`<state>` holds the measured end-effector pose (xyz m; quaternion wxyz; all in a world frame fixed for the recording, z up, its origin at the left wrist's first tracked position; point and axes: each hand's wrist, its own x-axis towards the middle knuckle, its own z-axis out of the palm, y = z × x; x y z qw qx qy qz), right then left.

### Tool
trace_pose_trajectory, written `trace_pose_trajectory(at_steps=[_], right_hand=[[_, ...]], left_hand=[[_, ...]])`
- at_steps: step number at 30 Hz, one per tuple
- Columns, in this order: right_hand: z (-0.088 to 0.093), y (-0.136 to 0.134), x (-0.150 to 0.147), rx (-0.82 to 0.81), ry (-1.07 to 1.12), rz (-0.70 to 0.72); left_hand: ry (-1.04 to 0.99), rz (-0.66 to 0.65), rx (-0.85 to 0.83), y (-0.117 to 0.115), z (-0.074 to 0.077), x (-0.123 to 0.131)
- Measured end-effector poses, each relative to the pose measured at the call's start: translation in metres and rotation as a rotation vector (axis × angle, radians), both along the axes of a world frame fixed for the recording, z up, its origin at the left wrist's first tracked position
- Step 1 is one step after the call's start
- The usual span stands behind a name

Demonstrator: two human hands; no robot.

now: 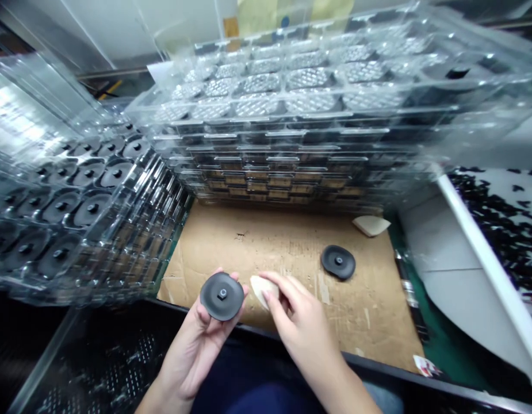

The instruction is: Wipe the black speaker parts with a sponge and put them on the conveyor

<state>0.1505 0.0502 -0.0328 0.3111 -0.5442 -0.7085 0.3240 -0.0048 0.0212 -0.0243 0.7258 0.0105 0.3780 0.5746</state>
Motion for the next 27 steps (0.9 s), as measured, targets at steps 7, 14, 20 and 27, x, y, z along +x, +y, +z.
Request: trace_pose_trajectory(at_steps=[7, 14, 20, 27], right_hand=[[0.071, 0.002, -0.011, 0.027, 0.171, 0.326], [0.063, -0.007, -0.012, 0.194, 0.248, 0.174], [0.072, -0.011, 0.0, -0.042, 0.203, 0.244], [0.074, -0.017, 0.011, 0.112, 0.232, 0.295]], left_hand=[[0.069, -0.078, -0.119, -0.003, 0.014, 0.021], [0.092, -0.193, -0.025, -0.002, 0.021, 0.022], [0.105, -0.19, -0.037, -0.004, 0.016, 0.021], [0.107, -0.239, -0.094, -0.007, 0.041, 0.02]])
